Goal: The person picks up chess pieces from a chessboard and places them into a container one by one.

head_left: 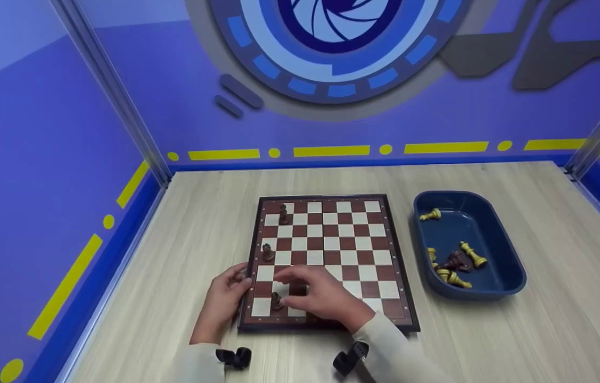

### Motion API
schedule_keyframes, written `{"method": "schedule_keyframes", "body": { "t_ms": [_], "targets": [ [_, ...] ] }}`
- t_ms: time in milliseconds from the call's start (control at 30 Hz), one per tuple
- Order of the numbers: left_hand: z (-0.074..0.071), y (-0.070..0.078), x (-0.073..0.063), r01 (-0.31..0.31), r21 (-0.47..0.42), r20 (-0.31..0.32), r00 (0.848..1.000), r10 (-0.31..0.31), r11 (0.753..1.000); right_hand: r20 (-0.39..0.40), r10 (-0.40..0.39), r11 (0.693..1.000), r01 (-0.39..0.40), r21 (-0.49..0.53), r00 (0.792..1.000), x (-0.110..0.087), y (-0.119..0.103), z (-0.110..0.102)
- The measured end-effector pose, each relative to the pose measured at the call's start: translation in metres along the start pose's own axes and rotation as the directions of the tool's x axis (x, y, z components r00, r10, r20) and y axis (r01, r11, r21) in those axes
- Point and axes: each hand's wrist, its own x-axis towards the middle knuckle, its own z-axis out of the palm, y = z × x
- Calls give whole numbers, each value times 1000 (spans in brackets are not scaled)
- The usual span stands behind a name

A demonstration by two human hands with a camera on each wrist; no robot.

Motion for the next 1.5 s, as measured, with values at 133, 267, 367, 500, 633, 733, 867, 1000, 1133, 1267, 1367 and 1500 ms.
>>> {"method": "schedule_keyframes", "body": {
  "t_ms": [133, 267, 367, 500, 633, 733, 867, 1000, 1133, 1267, 1367, 1500],
  "targets": [
    [0, -1, 0, 6, 0, 4, 1000, -6, 1000, 2, 3, 1000, -3, -4, 1000, 0, 0, 3],
    [-1, -1, 1, 9, 11, 7, 1000, -9, 1000, 9, -2, 1000, 2, -4, 1000, 1, 1, 7],
    [-1, -1, 1, 4, 1, 8, 1000, -4, 1000, 19, 1, 1000, -1, -8, 1000, 1, 1, 9],
    [-1, -1, 1, 1, -25, 11, 1000, 0, 1000, 22, -7, 1000, 7, -11, 1000, 2, 2, 11],
    [-1, -1, 1, -4, -34, 16, 1000, 5, 999, 19, -13, 1000, 13, -16, 1000, 2, 2, 12],
    [-2, -1, 1, -20, -36, 26, 999, 21, 999, 11, -21, 999, 21, -32, 1000, 2, 4, 14],
    [-2, -2, 2, -37, -32, 38, 999, 38, 999, 3, -29, 999, 29, -38, 1000, 1, 5, 16],
    [-2, -2, 2, -31, -37, 40, 999, 32, 999, -3, -24, 999, 24, -35, 1000, 2, 4, 17],
    [-2, -1, 2, -26, -37, 40, 999, 27, 999, -15, -36, 999, 36, -34, 999, 3, 3, 18],
    [-2, -1, 1, -26, -35, 38, 999, 27, 999, -28, -44, 999, 43, -27, 999, 4, 2, 19],
    [-2, 0, 1, -24, -37, 34, 999, 25, 999, -36, -44, 999, 43, -19, 998, 4, 2, 21],
    [-2, 0, 1, -21, -30, 27, 999, 22, 999, -48, -54, 998, 54, -13, 997, 4, 3, 23]
  ]
}}
